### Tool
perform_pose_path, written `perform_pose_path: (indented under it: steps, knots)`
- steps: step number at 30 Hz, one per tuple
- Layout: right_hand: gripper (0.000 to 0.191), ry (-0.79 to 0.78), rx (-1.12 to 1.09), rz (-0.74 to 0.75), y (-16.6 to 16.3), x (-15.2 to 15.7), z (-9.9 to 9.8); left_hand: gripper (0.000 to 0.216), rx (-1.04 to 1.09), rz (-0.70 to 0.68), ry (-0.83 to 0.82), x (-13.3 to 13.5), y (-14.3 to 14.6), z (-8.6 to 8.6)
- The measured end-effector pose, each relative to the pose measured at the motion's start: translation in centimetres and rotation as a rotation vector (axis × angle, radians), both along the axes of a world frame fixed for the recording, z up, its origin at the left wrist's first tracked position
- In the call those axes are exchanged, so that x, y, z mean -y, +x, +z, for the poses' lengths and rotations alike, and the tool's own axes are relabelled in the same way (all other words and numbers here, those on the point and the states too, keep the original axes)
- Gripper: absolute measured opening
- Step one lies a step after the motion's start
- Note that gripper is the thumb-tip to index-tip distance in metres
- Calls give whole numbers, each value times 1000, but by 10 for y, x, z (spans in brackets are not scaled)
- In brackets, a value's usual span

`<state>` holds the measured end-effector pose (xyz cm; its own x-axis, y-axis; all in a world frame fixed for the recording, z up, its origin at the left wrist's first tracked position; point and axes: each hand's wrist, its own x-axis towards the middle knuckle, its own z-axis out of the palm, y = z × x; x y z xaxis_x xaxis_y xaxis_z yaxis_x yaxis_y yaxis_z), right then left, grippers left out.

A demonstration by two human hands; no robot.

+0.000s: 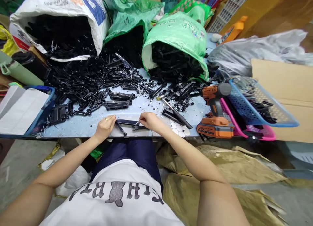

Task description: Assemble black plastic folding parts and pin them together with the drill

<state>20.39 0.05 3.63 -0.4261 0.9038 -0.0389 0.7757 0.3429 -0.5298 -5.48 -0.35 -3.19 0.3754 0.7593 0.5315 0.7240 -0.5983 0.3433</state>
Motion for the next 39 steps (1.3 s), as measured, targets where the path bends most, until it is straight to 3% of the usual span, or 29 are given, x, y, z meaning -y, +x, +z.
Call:
perform_pose_path:
  steps: [6,11,16,20,24,27,30,33,39]
  knots:
    - [16,76,385,129,-16,1,21,24,-78,-152,13,-8,-15,-4]
    - [17,88,491,233,-27,2,26,26,-121,-198,-27,-17,-17,-5]
    - [14,98,313,188,-18,0,5,23,-29,-209,-7,-19,-17,-16]
    - [25,193,77,146,-2,14,-24,24,-40,-260,41,-15,-19,-25]
    - [39,273,-50,127,16,29,-60,23,-123,-124,40,-8,-8,-14]
    - [47,279,-7,143,26,30,-79,33,-245,-219,27,-4,15,0]
    - [46,299,31,211,32,25,-86,52,-381,-378,-66,-5,40,6]
    - [45,315,45,308,36,17,-84,68,-425,-391,-158,-10,53,4]
    - [48,378,178,524,46,-6,-73,77,-479,-511,-114,-15,43,8]
